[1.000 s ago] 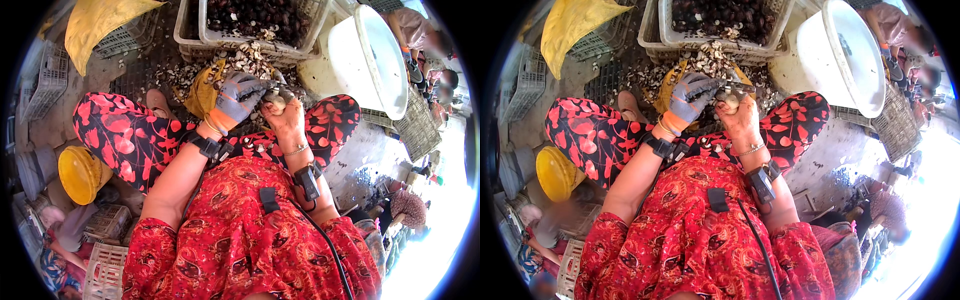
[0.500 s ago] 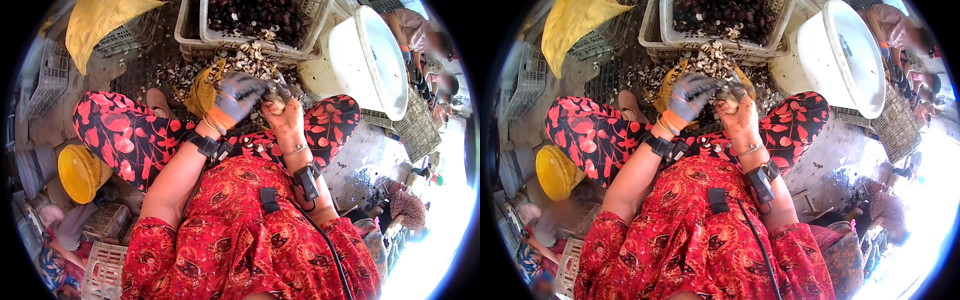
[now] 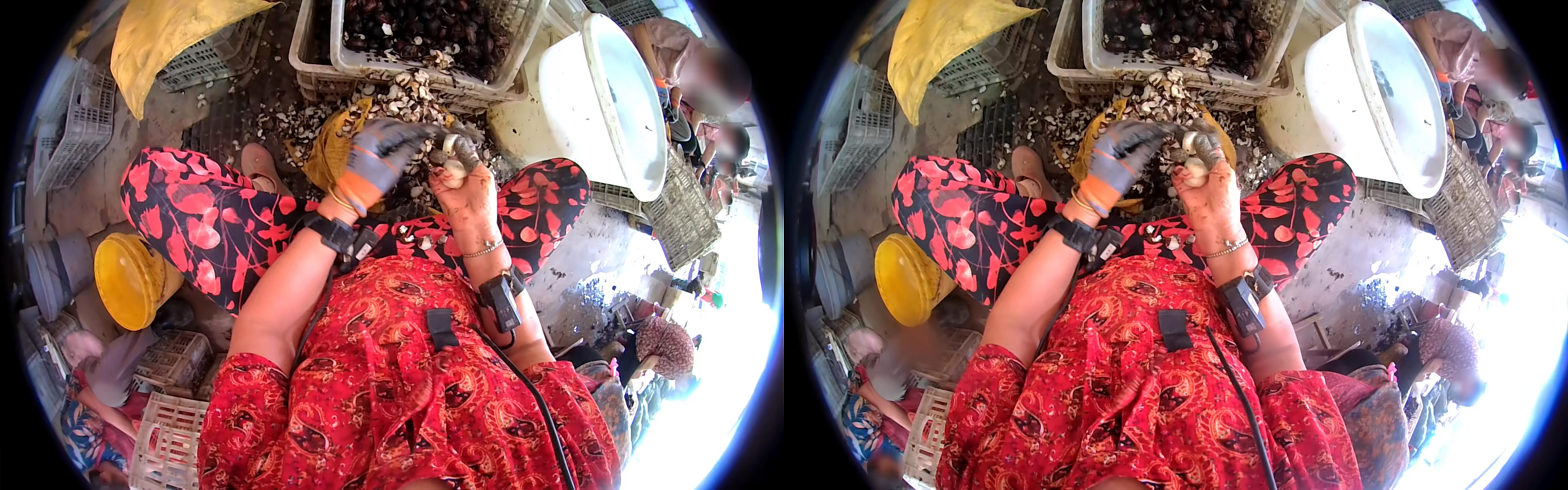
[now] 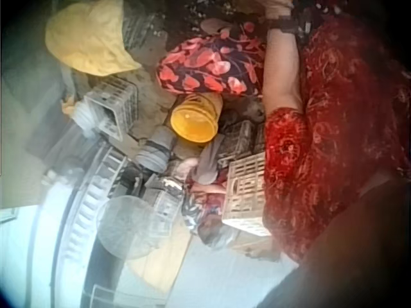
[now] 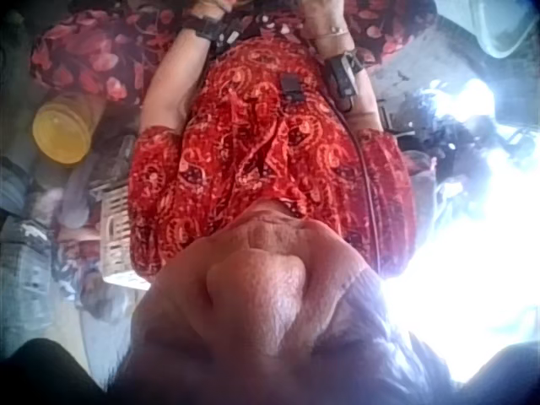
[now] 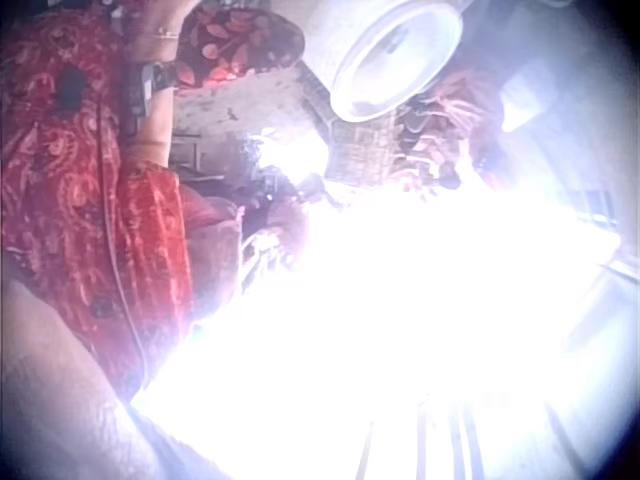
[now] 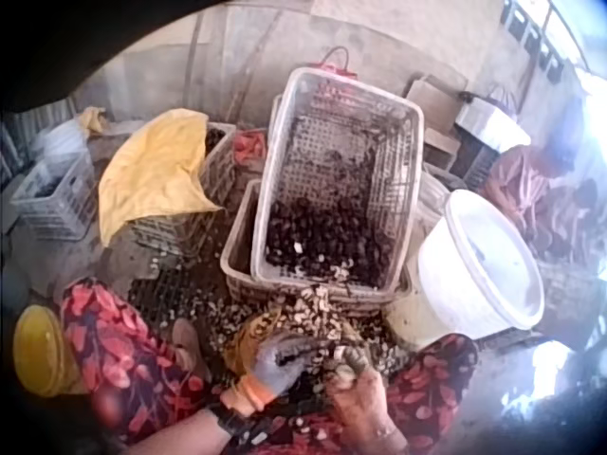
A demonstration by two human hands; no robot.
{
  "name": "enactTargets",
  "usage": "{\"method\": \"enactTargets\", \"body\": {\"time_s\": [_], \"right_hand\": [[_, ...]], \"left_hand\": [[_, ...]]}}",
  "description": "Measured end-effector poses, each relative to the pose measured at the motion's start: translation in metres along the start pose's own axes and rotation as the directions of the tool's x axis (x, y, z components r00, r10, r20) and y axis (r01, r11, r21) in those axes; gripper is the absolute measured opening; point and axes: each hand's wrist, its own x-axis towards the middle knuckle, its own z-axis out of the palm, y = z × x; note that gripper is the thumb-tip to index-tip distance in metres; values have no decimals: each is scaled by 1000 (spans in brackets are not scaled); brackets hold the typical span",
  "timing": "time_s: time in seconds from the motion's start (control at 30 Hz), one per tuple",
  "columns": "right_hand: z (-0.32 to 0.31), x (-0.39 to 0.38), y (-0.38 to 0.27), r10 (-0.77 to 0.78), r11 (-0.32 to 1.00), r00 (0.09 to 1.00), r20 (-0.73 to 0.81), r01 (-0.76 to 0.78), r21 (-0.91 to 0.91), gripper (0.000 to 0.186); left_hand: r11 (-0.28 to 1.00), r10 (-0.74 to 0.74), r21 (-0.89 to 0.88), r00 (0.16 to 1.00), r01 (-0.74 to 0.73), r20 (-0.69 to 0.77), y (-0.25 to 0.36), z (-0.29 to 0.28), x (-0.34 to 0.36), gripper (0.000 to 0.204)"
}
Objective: The person peels water chestnuts using a knife and places them in a yellow bucket.
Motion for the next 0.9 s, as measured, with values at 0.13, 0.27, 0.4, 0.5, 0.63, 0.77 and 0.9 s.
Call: {"method": "enactTargets", "body": {"time_s": [0.13,0.27,0.4,0.5,0.63,0.77,0.9], "right_hand": [[26,-8,9,58,986,996,75,-69,152,18],[6,-10,-2,8,998,997,79,-4,-55,22],[2,-12,3,-225,919,971,84,240,-312,26],[8,-16,4,-283,895,956,70,290,-338,30],[37,-25,12,-424,710,895,137,422,-563,32],[44,-29,7,-345,849,937,51,335,-409,26],[13,-8,1,112,989,974,197,-129,78,21]], "left_hand": [[985,-134,-119,990,127,-53,-19,4,-6,19],[1000,6,19,1000,-6,-27,1,-2,0,21],[986,-131,-106,991,131,4,-15,1,-5,22],[995,-101,0,995,101,12,-17,-4,-3,23],[990,-136,22,990,137,-30,-24,-1,-7,22],[987,-144,-75,988,139,-58,-18,-2,-5,25],[997,-34,-72,999,31,-38,-2,5,-5,26]]}}
